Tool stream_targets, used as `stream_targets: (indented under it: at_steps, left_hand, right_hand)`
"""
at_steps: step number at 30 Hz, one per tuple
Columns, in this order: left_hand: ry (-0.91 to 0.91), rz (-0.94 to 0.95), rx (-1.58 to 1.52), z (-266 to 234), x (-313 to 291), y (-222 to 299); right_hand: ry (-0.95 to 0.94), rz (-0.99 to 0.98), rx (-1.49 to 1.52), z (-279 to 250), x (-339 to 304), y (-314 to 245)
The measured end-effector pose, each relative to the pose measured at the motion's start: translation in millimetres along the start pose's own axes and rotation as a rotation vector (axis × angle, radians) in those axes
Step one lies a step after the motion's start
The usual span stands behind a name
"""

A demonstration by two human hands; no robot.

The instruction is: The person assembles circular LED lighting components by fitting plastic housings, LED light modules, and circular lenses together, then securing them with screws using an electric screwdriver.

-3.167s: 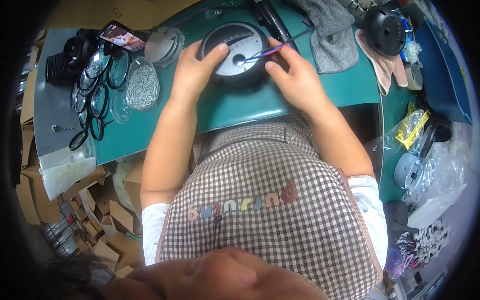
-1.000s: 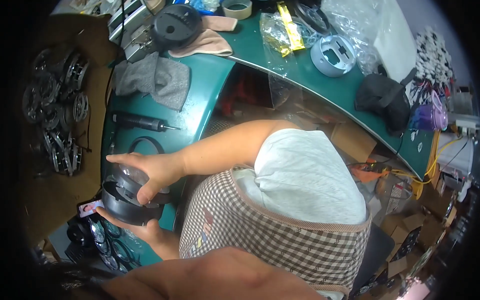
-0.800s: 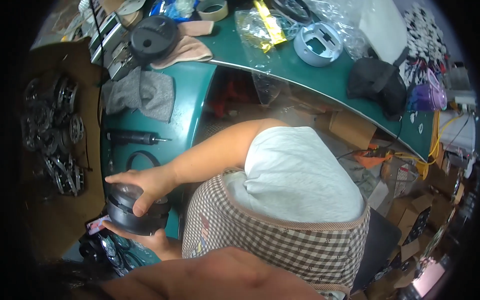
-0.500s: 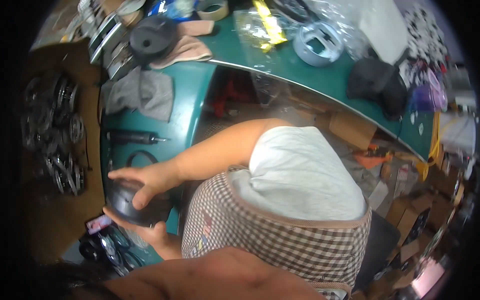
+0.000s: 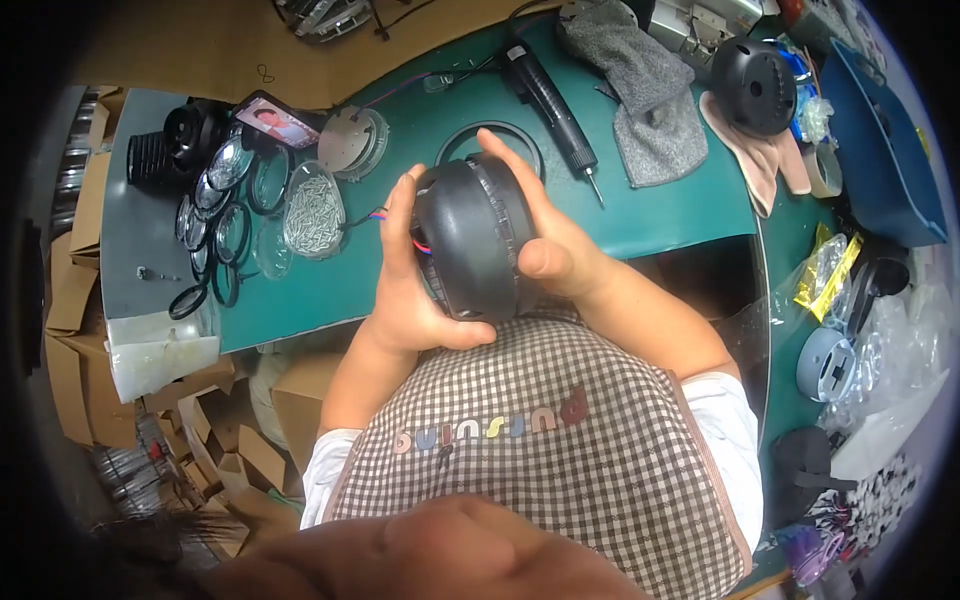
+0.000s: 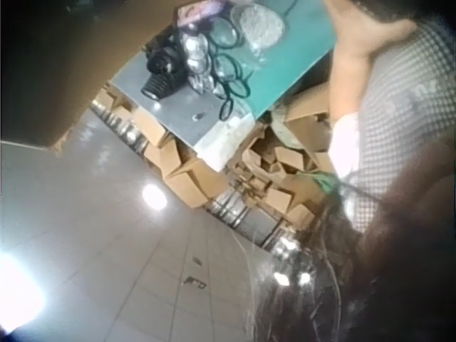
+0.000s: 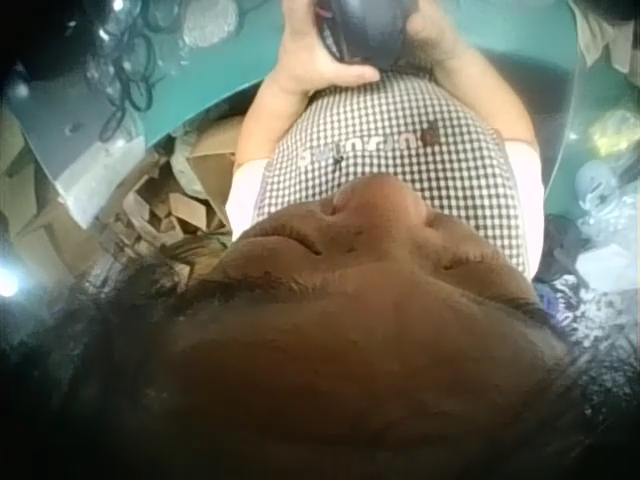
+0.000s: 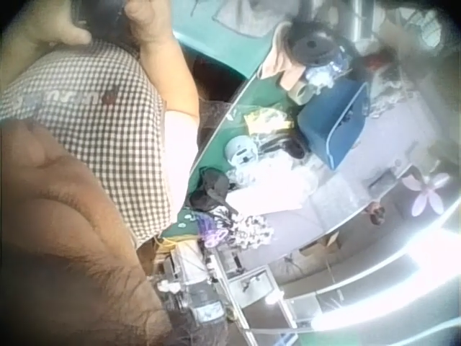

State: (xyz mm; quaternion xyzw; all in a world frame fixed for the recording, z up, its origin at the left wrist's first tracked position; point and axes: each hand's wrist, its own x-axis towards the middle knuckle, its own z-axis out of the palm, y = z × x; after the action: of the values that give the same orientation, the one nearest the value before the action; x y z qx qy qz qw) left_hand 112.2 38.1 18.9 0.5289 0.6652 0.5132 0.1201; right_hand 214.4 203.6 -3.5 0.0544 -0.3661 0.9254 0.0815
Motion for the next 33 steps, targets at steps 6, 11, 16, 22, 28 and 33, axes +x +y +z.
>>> stream_targets:
  at_steps: [6, 11, 16, 22, 28, 33]
  left_hand:
    - [0.049, -0.140, -0.153, 1.3, -6.5, -3.2]
    - [0.067, -0.210, -0.244, 0.1, -6.8, -1.6]
    - [0.061, -0.269, -0.277, 0.4, -7.1, -1.8]
    - [0.083, -0.336, -0.363, 0.9, -7.9, 0.1]
    - [0.082, -0.345, -0.346, 1.4, -8.0, 1.3]
    - [0.048, -0.267, -0.218, -0.8, -10.5, -0.4]
  right_hand:
    - [0.037, 0.008, -0.045, 7.0, 4.9, 2.0]
    - [0.064, 0.004, -0.091, 4.7, 5.2, 2.8]
    - [0.085, 0.015, -0.125, 8.8, 7.1, 2.5]
    - [0.089, 0.046, -0.105, 6.1, 8.3, 5.9]
    - [0.073, 0.043, -0.162, 6.2, 8.2, 2.9]
    - [0.056, 0.038, -0.163, 6.0, 8.0, 5.8]
